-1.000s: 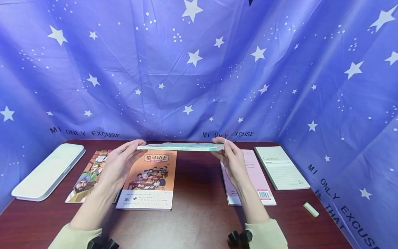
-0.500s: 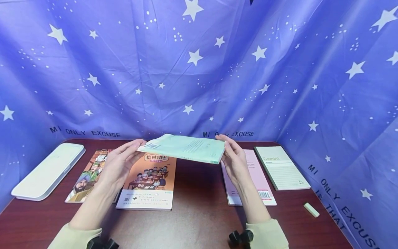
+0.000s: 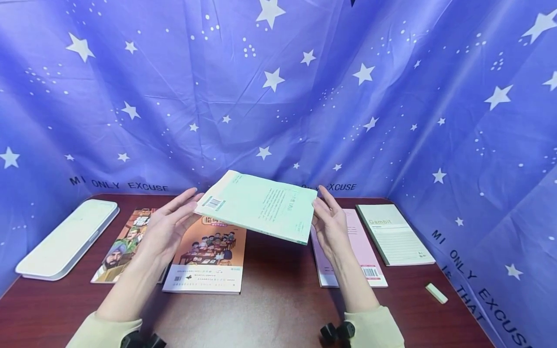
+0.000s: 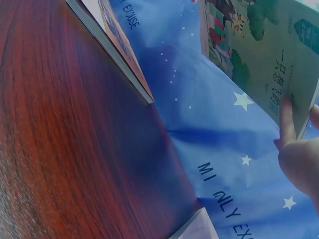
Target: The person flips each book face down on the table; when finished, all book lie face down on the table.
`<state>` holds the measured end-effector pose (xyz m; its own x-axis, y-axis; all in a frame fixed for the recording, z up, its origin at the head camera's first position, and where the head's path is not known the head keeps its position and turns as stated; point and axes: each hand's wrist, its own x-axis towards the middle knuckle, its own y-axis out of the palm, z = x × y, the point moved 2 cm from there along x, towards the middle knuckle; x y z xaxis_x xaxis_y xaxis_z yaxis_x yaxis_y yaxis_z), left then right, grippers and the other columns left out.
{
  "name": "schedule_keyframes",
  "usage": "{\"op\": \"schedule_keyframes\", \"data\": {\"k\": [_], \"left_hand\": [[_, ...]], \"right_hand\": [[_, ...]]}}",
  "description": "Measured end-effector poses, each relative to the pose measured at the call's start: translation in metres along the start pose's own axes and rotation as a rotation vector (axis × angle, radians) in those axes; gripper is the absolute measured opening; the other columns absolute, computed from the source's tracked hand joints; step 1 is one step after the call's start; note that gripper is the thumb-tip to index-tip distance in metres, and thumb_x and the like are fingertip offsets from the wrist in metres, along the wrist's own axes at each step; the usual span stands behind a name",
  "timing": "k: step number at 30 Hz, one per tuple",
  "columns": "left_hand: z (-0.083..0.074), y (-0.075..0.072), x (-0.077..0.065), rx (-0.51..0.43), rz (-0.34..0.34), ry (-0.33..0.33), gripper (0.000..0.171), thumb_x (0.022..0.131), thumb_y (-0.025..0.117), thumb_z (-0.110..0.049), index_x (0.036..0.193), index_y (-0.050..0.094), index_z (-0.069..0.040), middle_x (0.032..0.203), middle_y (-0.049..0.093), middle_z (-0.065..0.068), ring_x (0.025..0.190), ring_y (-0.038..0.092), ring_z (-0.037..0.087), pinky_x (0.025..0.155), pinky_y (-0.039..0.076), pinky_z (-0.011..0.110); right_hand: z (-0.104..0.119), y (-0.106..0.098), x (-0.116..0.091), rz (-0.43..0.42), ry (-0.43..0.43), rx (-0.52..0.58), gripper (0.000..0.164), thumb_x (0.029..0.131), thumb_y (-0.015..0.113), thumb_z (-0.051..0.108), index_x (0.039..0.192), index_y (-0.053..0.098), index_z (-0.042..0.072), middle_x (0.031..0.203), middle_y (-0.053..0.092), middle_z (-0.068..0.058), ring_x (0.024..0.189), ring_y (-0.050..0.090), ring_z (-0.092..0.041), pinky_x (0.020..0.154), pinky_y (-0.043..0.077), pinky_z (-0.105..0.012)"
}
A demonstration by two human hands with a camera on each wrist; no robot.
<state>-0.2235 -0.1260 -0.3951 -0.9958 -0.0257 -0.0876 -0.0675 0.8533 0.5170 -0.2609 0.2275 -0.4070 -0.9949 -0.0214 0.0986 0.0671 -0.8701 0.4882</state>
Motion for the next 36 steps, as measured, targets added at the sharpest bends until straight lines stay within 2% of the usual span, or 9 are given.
{"op": "schedule_keyframes", "data": {"k": [4, 7, 11, 13, 15, 19, 24, 28, 36], "left_hand": [[0.001, -0.001, 0.0, -0.064, 0.038, -0.051, 0.062, 0.1, 0.058, 0.003, 0.158, 0.036, -0.002, 0.139, 0.065, 0.014, 0.112, 0.072, 0.011, 0.106, 0.055, 0.024], [0.003, -0.001, 0.002, -0.098, 0.072, -0.08, 0.063, 0.1, 0.056, 0.005, 0.158, 0.034, -0.001, 0.119, 0.072, 0.004, 0.11, 0.072, 0.011, 0.105, 0.055, 0.023], [0.004, -0.001, 0.002, -0.074, 0.096, -0.093, 0.061, 0.1, 0.056, 0.004, 0.158, 0.037, -0.002, 0.118, 0.072, 0.002, 0.109, 0.072, 0.01, 0.103, 0.056, 0.022], [0.004, 0.0, 0.002, -0.049, 0.108, -0.094, 0.061, 0.1, 0.055, 0.003, 0.158, 0.036, -0.003, 0.125, 0.068, 0.004, 0.109, 0.072, 0.009, 0.102, 0.057, 0.022], [0.003, 0.0, 0.002, -0.021, 0.12, -0.094, 0.062, 0.099, 0.055, 0.003, 0.158, 0.036, -0.003, 0.133, 0.063, 0.005, 0.11, 0.071, 0.009, 0.101, 0.057, 0.022], [0.003, 0.001, 0.001, 0.043, 0.159, -0.09, 0.064, 0.098, 0.054, 0.003, 0.159, 0.034, -0.004, 0.137, 0.059, 0.005, 0.111, 0.069, 0.007, 0.1, 0.057, 0.021], [0.005, 0.001, 0.0, 0.094, 0.178, -0.092, 0.068, 0.096, 0.054, 0.003, 0.16, 0.032, -0.005, 0.126, 0.067, -0.002, 0.108, 0.07, 0.008, 0.092, 0.058, 0.02], [0.01, 0.004, 0.0, 0.138, 0.189, -0.105, 0.072, 0.095, 0.056, 0.002, 0.161, 0.03, -0.007, 0.118, 0.069, -0.006, 0.105, 0.069, 0.008, 0.092, 0.057, 0.019], [0.018, 0.008, -0.001, 0.225, 0.217, -0.114, 0.078, 0.093, 0.061, -0.002, 0.162, 0.025, -0.006, 0.108, 0.068, -0.006, 0.103, 0.066, 0.007, 0.094, 0.057, 0.019]], "right_hand": [[-0.001, -0.001, 0.002, -0.113, 0.054, 0.034, 0.068, 0.105, 0.053, 0.005, 0.163, 0.018, 0.001, 0.111, 0.074, 0.005, 0.103, 0.069, -0.003, 0.089, 0.058, -0.018], [-0.003, -0.001, 0.003, -0.163, 0.073, 0.058, 0.057, 0.104, 0.054, 0.007, 0.157, 0.033, 0.001, 0.106, 0.076, 0.004, 0.099, 0.071, -0.004, 0.086, 0.059, -0.017], [-0.007, -0.003, 0.003, -0.196, 0.089, 0.077, 0.023, 0.105, 0.055, 0.009, 0.122, 0.069, 0.008, 0.097, 0.08, 0.002, 0.088, 0.074, -0.005, 0.078, 0.06, -0.017], [-0.008, -0.003, 0.002, -0.196, 0.093, 0.058, 0.021, 0.105, 0.055, 0.012, 0.104, 0.076, 0.014, 0.092, 0.08, 0.003, 0.082, 0.074, -0.005, 0.074, 0.06, -0.017], [-0.009, -0.003, 0.002, -0.192, 0.096, 0.023, 0.024, 0.106, 0.055, 0.016, 0.098, 0.077, 0.019, 0.089, 0.08, 0.005, 0.078, 0.073, -0.004, 0.07, 0.06, -0.017], [-0.01, -0.002, 0.001, -0.162, 0.108, -0.076, 0.022, 0.108, 0.052, 0.025, 0.118, 0.071, 0.02, 0.095, 0.078, 0.009, 0.081, 0.072, -0.002, 0.07, 0.06, -0.017], [-0.011, 0.0, -0.001, -0.057, 0.141, -0.153, 0.05, 0.111, 0.046, 0.033, 0.157, 0.042, 0.013, 0.106, 0.076, 0.012, 0.092, 0.071, 0.0, 0.077, 0.061, -0.017], [-0.012, -0.003, -0.003, 0.044, 0.186, -0.175, 0.058, 0.111, 0.043, 0.03, 0.164, 0.025, 0.013, 0.11, 0.075, 0.012, 0.094, 0.071, -0.001, 0.078, 0.061, -0.018], [-0.011, -0.013, -0.004, 0.268, 0.274, -0.164, 0.083, 0.103, 0.052, 0.002, 0.167, 0.003, 0.022, 0.131, 0.067, 0.005, 0.103, 0.075, -0.013, 0.081, 0.065, -0.028]]}}
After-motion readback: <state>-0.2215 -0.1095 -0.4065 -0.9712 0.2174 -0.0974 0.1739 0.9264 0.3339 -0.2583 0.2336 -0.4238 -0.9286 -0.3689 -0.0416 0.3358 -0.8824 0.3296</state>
